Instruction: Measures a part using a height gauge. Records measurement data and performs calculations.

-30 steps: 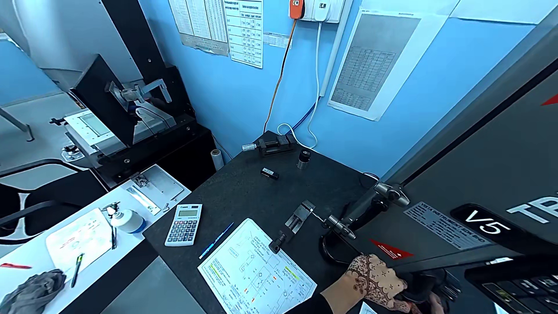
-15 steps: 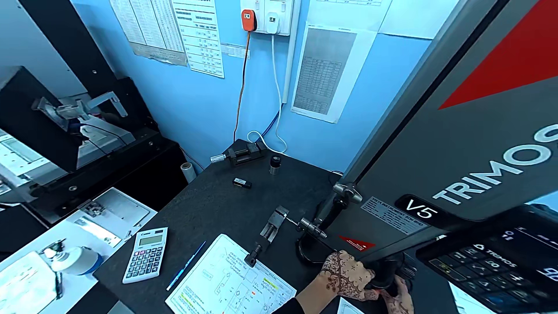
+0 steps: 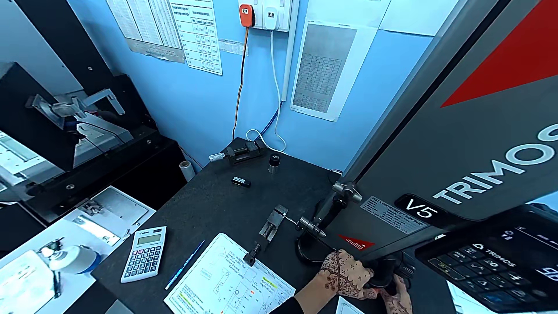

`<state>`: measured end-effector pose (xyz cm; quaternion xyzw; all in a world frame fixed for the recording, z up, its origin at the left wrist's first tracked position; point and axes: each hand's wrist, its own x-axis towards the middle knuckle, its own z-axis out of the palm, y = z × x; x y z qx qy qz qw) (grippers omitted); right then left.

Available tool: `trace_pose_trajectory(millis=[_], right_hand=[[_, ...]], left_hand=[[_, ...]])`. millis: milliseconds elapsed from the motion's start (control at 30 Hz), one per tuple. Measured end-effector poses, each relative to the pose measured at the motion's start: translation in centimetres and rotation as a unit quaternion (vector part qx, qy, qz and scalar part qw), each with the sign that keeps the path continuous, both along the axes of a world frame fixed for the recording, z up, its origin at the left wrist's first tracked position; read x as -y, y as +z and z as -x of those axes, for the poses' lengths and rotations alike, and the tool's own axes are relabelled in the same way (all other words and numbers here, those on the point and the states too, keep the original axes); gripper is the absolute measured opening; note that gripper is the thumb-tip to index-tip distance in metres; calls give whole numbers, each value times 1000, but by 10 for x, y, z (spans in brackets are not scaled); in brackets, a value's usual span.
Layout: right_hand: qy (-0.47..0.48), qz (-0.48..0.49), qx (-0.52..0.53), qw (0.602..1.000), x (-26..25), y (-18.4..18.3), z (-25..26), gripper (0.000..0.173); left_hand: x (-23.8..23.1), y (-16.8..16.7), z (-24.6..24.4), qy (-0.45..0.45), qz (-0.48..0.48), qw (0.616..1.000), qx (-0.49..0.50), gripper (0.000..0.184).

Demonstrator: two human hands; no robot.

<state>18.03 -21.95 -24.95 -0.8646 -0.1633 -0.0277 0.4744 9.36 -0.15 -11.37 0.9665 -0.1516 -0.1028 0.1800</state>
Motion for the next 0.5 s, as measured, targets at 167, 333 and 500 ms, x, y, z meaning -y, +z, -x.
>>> trace_pose_trajectory(millis=[167,333,500], right_hand=[[-2,1,-2,1000,1,-1,0,70],[-1,-4,-3,1000,1,-1,0,71],[-1,-1,-4,1000,1,-1,0,71]], left_hand=[[8,-67,-8,26,-5,983,181,45],[8,-64,-9,24,1,987,159,46],[7,-60,-9,21,-1,988,154,46]])
